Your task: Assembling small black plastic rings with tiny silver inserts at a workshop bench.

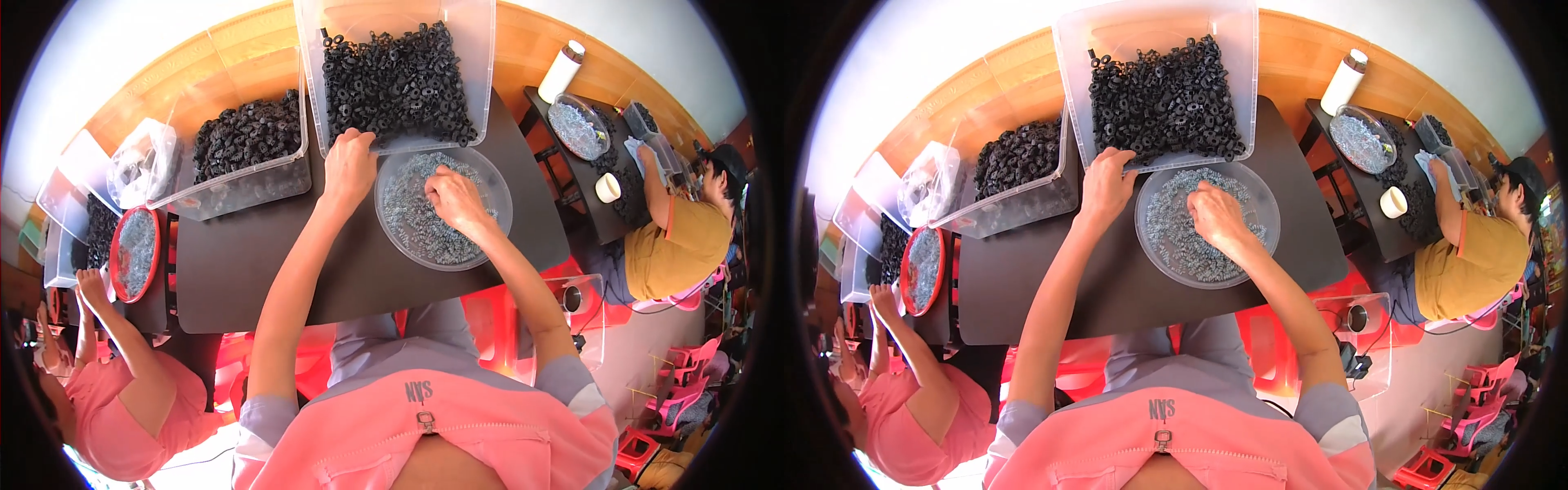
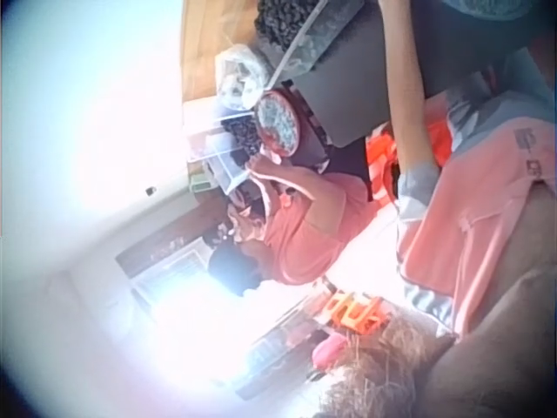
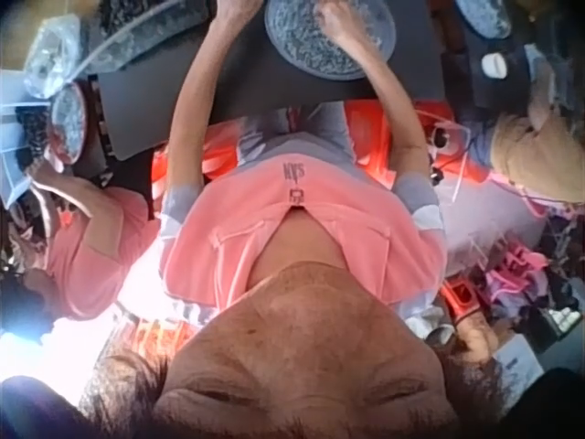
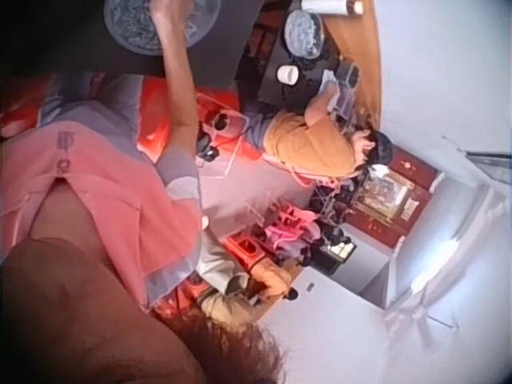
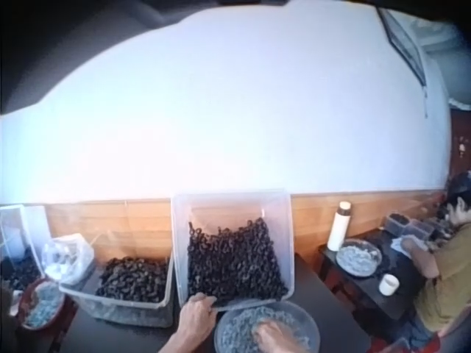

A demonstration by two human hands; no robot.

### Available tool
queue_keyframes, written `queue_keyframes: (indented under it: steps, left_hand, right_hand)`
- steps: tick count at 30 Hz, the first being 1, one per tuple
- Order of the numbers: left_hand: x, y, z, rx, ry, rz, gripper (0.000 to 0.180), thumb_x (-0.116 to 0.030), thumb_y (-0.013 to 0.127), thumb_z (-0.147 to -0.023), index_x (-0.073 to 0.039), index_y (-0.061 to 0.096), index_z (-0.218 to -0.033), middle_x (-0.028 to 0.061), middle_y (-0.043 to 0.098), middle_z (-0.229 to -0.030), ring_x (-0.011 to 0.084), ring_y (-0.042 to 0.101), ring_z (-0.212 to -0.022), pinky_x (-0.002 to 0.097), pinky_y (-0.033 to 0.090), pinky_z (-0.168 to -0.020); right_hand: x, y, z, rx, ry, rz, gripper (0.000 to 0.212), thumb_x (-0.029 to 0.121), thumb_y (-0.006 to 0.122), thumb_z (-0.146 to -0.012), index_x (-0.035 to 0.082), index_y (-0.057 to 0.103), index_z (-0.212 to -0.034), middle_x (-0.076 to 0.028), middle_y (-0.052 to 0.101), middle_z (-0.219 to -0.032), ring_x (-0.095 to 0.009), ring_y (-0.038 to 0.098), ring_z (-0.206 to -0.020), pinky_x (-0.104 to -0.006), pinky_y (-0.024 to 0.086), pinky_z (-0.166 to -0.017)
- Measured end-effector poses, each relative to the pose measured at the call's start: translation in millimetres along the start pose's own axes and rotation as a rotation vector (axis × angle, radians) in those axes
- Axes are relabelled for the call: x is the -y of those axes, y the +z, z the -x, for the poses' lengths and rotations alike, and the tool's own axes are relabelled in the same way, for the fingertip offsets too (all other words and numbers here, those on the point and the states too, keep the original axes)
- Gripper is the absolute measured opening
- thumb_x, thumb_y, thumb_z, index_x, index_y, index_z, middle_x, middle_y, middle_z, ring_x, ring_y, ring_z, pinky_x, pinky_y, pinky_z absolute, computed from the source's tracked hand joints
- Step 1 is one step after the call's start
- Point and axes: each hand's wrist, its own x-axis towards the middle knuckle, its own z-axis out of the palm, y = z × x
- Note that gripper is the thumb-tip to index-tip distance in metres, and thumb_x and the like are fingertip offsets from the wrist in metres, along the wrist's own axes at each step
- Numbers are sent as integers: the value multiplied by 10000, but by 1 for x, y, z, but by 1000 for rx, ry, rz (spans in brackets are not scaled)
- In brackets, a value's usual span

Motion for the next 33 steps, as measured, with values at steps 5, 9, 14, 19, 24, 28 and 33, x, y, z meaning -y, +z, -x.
queue_keyframes:
  steps: [5,9,14,19,24,28,33]
  left_hand:
    - [12,24,-8,16,33,-82,245,-15,653,-679,-29,642,-923,103,522,-923,288,531,-910,395,493,-762]
    - [14,24,-7,27,38,-45,217,-32,683,-671,-40,644,-885,91,536,-895,286,536,-912,399,485,-775]
    - [5,15,-2,-39,-83,260,191,-6,706,-698,-25,673,-885,91,626,-776,204,610,-687,302,499,-659]
    - [-15,-3,22,166,-350,1000,163,46,680,-774,28,664,-935,4,648,-818,50,578,-719,185,472,-664]
    - [-30,-4,52,220,-413,1275,183,54,676,-774,-3,659,-948,-4,640,-840,48,562,-736,202,465,-697]
    - [-27,3,63,241,-444,1287,177,51,681,-769,-4,651,-934,6,648,-850,49,568,-744,204,467,-700]
    - [-26,7,69,230,-451,1266,168,57,668,-774,2,646,-932,23,661,-874,63,597,-778,208,480,-724]
  right_hand:
    - [3,-4,9,60,62,-65,51,31,622,-755,31,579,-782,-116,545,-824,-324,577,-804,-433,455,-691]
    - [-4,-1,15,-130,21,-185,54,52,619,-782,27,576,-802,-145,563,-801,-333,586,-752,-437,469,-665]
    - [-11,-8,11,-31,329,-750,108,109,622,-857,14,569,-864,-103,625,-747,-150,592,-598,-296,495,-526]
    - [-6,-22,15,13,444,-1176,115,124,614,-881,14,579,-878,-47,609,-732,-106,581,-609,-252,511,-535]
    - [6,-28,21,62,429,-1359,122,114,639,-859,9,625,-920,-57,633,-784,-115,615,-654,-248,542,-605]
    - [16,-30,24,77,462,-1476,147,82,638,-848,0,649,-970,-87,654,-840,-143,648,-730,-265,561,-666]
    - [30,-38,27,89,430,-1419,167,74,634,-847,-17,645,-987,-109,660,-870,-164,657,-763,-279,566,-693]
